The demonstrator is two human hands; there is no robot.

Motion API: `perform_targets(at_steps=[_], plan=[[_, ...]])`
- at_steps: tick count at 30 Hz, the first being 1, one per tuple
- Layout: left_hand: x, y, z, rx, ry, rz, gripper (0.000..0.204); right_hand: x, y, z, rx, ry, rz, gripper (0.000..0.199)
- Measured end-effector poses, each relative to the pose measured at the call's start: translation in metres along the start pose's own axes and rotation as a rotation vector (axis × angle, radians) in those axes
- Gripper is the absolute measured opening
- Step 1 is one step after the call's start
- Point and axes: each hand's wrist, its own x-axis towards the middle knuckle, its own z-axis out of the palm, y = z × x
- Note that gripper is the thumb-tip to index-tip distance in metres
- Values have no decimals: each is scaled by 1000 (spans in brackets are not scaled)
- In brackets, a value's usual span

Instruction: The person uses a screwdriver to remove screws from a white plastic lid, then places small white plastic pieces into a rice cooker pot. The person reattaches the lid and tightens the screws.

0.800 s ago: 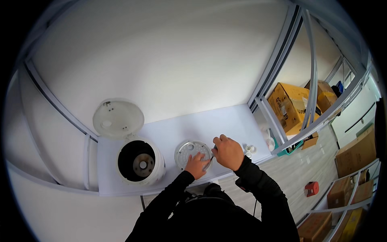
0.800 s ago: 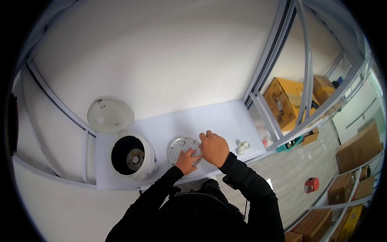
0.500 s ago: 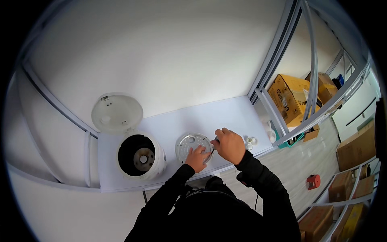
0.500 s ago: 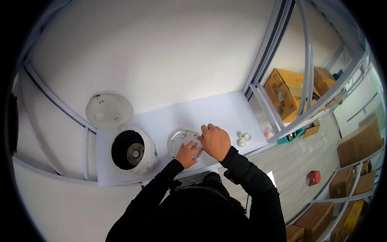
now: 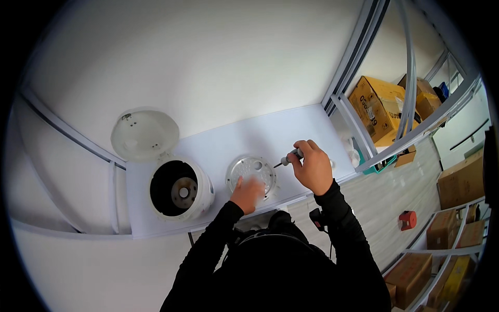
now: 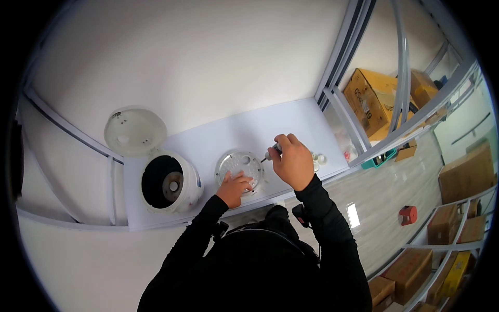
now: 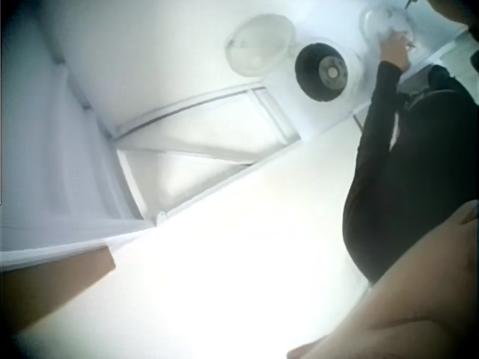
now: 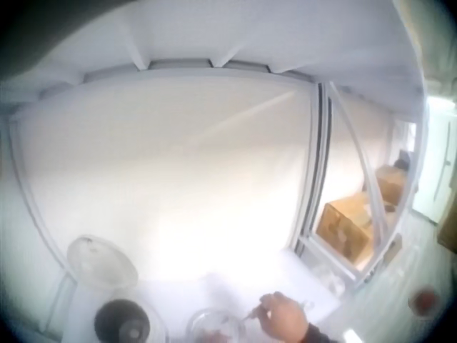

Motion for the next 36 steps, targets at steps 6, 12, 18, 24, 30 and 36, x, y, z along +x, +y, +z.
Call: perform_targets(at_steps=[6, 12, 18, 24, 30, 36], plan=[[15, -12, 20, -90, 300, -49, 8, -3, 3, -1, 58, -12, -8, 24], [53, 2, 16, -192, 524, -164, 18, -9, 9, -5, 56, -20, -8, 24], [70, 6, 23, -103, 505, -183, 16, -16, 17, -15, 152, -49, 27, 23], [75, 3, 27, -59, 516, -169, 11, -25, 27, -20, 260, -1, 74, 23], [62, 1, 25, -768, 585, -287, 11, -33, 37, -18, 412, 115, 113, 24], [33, 9, 4, -1146, 699, -254, 15, -52, 31, -14, 535, 120, 147, 21]])
